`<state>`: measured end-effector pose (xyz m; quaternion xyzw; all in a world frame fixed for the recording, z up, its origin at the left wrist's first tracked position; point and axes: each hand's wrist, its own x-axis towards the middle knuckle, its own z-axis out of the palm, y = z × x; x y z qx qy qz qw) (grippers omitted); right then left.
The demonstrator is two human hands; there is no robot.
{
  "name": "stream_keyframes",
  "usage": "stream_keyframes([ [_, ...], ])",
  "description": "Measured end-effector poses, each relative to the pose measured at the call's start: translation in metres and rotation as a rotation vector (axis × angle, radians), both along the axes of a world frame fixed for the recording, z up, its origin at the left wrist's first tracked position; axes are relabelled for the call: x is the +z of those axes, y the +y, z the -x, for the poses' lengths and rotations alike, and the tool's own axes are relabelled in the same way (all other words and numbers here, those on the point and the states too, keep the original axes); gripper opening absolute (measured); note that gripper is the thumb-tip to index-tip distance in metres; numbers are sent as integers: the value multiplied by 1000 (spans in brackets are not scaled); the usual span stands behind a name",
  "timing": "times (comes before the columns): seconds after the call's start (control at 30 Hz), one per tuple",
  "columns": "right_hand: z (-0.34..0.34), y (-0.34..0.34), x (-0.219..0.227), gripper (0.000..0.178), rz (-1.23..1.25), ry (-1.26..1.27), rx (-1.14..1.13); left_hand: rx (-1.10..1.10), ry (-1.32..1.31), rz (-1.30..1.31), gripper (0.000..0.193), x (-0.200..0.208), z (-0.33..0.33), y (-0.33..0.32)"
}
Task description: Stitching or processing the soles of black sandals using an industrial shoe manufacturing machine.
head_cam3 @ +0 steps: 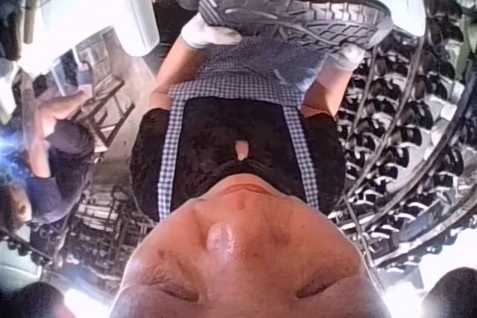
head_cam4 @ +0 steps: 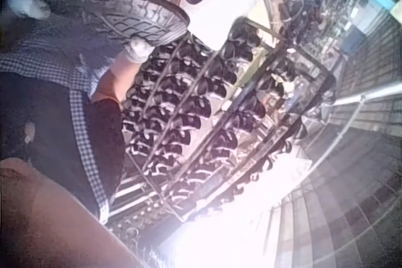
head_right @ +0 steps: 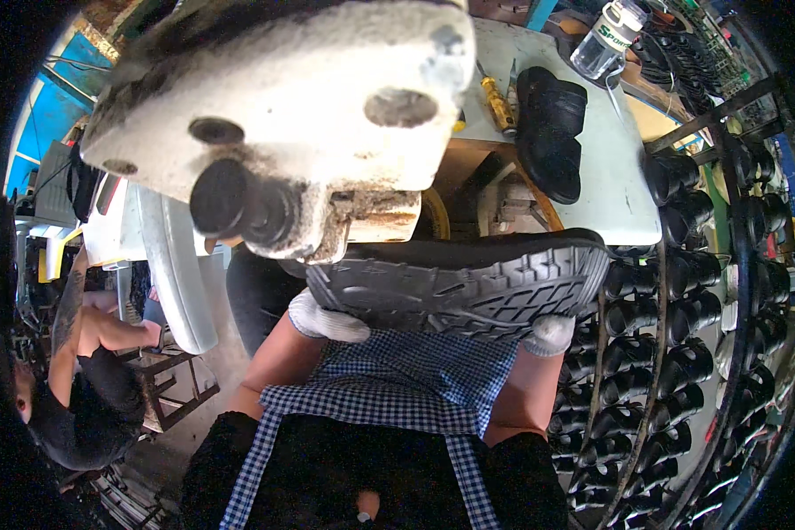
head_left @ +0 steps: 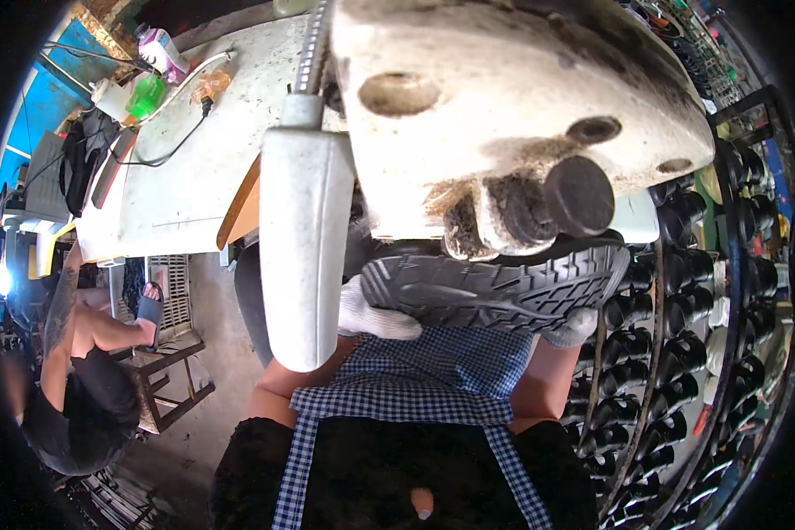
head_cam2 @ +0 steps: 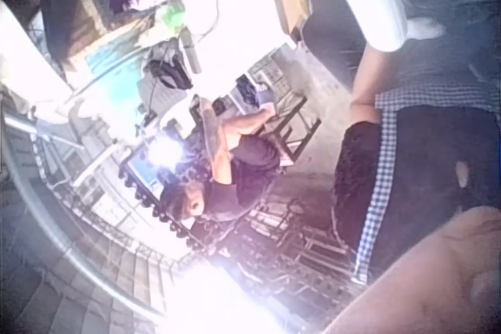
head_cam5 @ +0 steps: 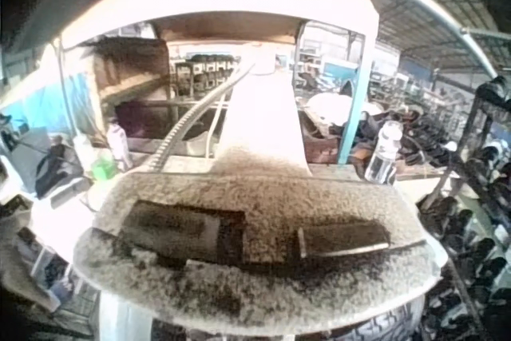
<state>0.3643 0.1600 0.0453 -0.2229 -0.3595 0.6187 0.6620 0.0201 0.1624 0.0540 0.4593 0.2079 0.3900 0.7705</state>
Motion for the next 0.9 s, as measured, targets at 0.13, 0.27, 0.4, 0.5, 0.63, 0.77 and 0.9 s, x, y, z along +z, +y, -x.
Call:
stream_keyframes([
  [0.13,7,-8,-3,94,29,30,21,93,23,-25,67,-6,17,-4],
  [0.27,24,-11,-4,88,-32,-286,62,199,-35,50,63,-12,32,-7],
  [0.4,55,-15,-5,95,1,-250,163,330,-175,149,60,-22,46,-9],
  [0.5,89,-16,-5,84,-38,-125,268,402,-283,171,58,-30,64,-8],
  [0.63,130,-12,2,68,-110,-453,272,447,-410,132,56,-44,98,-7],
  [0.77,161,6,6,61,-222,-571,402,484,-462,70,55,-70,133,-13],
  [0.9,174,23,10,63,-180,-607,541,593,-514,51,60,-97,137,-29],
])
